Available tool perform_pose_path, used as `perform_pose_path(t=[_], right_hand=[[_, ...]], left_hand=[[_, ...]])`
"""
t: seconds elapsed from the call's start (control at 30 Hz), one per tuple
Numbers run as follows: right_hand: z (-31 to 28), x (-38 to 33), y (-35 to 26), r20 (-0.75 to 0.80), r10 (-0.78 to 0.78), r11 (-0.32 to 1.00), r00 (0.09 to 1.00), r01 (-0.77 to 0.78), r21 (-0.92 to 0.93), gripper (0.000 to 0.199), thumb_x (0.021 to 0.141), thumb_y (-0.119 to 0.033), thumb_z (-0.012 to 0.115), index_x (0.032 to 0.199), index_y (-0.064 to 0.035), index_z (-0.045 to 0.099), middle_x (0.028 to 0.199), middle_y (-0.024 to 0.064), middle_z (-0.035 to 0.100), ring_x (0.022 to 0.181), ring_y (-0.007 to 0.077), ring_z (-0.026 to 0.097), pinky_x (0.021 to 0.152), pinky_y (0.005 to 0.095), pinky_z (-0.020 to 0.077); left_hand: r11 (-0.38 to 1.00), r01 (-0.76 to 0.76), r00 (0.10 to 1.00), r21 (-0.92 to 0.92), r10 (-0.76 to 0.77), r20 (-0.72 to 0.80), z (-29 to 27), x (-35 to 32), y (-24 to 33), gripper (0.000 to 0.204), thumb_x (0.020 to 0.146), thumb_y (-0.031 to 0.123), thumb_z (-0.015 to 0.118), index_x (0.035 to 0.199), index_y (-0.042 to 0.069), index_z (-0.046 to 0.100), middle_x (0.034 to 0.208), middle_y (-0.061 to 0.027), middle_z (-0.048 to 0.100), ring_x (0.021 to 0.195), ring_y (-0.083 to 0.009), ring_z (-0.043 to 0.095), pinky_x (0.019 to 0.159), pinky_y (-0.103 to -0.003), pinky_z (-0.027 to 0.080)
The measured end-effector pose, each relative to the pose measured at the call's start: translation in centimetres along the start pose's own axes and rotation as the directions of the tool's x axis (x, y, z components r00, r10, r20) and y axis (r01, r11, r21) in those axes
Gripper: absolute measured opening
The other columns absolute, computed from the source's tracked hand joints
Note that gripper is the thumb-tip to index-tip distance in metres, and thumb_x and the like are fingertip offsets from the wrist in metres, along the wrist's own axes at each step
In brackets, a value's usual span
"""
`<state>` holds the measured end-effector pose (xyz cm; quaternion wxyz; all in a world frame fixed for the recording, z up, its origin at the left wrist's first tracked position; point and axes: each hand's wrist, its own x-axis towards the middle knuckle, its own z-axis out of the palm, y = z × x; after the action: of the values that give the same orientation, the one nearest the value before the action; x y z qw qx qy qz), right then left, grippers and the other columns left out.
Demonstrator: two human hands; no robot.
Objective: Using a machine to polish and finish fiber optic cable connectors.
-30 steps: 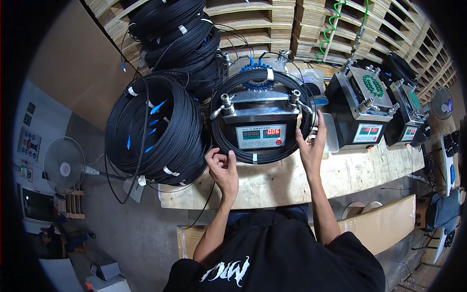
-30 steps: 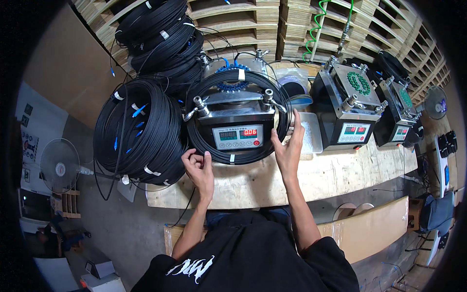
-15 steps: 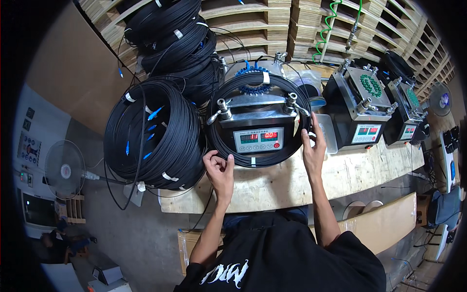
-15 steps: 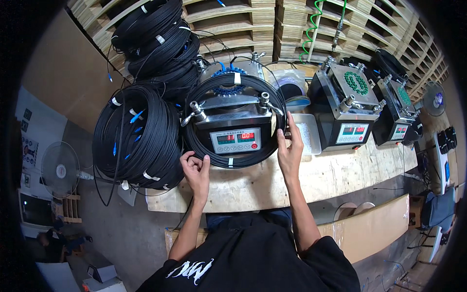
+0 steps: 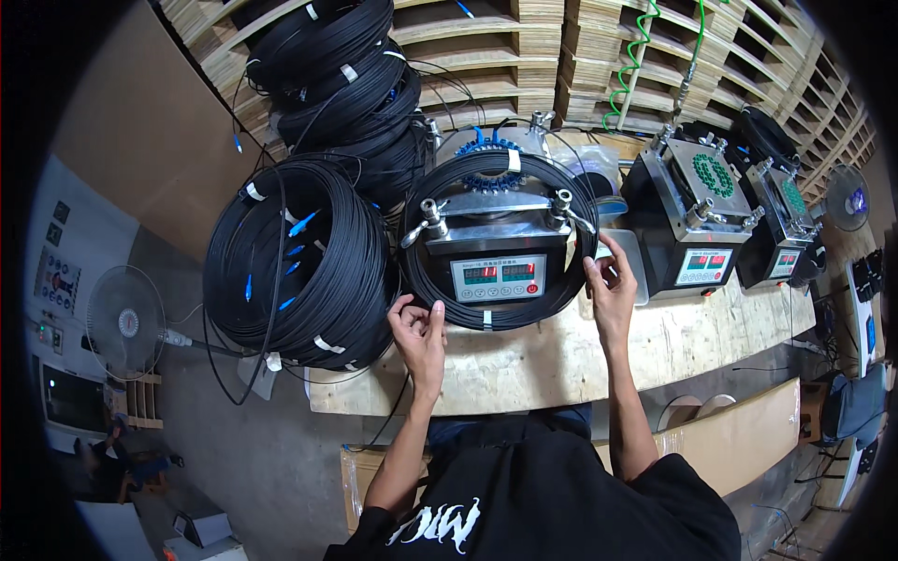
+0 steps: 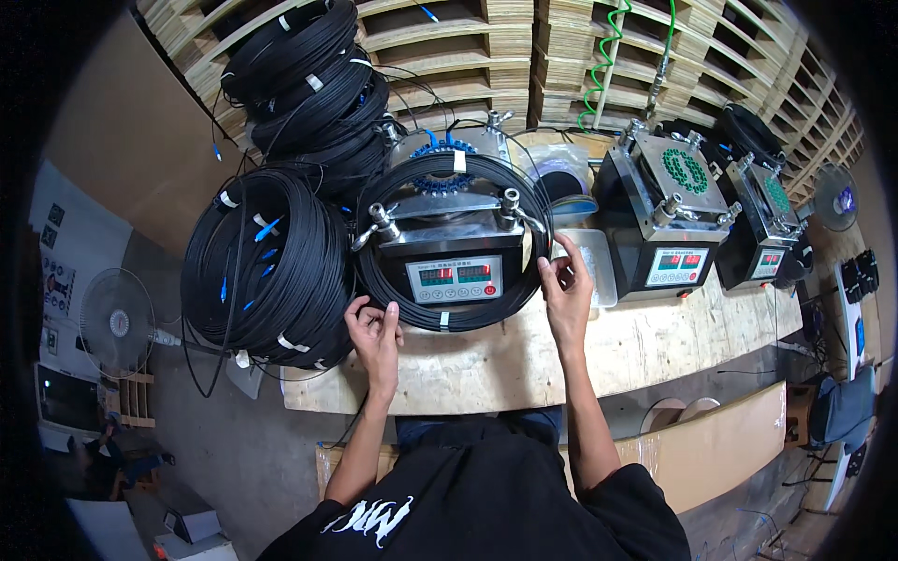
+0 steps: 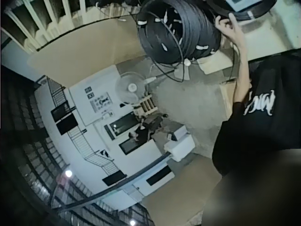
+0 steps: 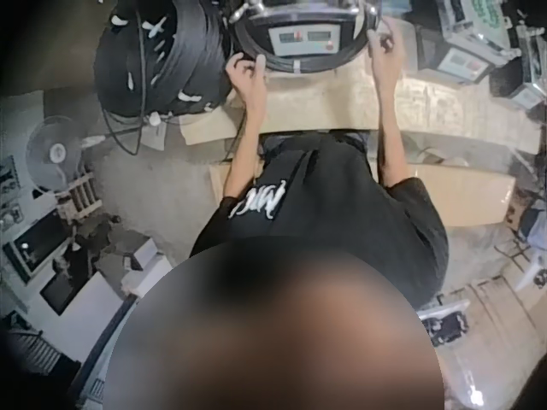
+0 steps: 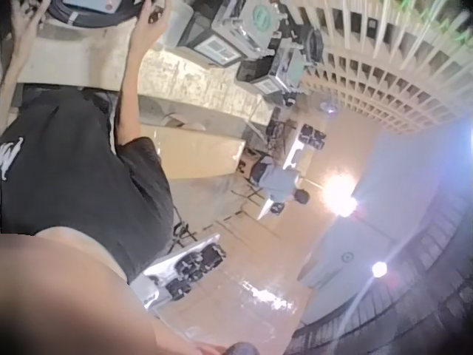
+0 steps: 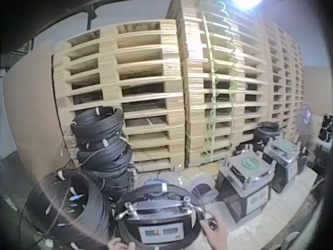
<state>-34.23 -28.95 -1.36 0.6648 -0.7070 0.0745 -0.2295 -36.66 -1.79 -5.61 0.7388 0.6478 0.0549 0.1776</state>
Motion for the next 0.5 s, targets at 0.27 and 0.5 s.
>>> perform_pose_path(t=[0.27,0.5], right_hand=[[-1.1,0.7,0.9,0.054,-0.027,0.999,0.998,0.029,-0.046,0.033,0.102,-0.014,0.06,0.133,-0.0029,0.06,0.078,-0.0028,0.053,0.063,0.0027,0.046,0.052,0.0193,0.0362],[-1.4,2.3,0.8,0.057,-0.03,0.998,0.998,0.026,0.06,0.027,0.104,-0.014,0.053,0.125,-0.0007,0.064,0.078,-0.0033,0.052,0.065,0.0031,0.043,0.055,0.0204,0.0353]], left_hand=[[0.994,0.041,0.999,0.104,-0.04,-0.013,0.2,0.0,0.6,0.048,0.093,0.014,0.073,0.126,0.001,0.04,0.078,0.0008,0.046,0.066,-0.0048,0.045,0.057,-0.019,0.038],[0.981,-0.086,0.995,0.177,0.077,0.055,-0.7,-1.7,2.2,0.024,0.099,0.021,0.065,0.107,0.002,0.052,0.082,0.0014,0.049,0.072,-0.005,0.046,0.063,-0.02,0.039]])
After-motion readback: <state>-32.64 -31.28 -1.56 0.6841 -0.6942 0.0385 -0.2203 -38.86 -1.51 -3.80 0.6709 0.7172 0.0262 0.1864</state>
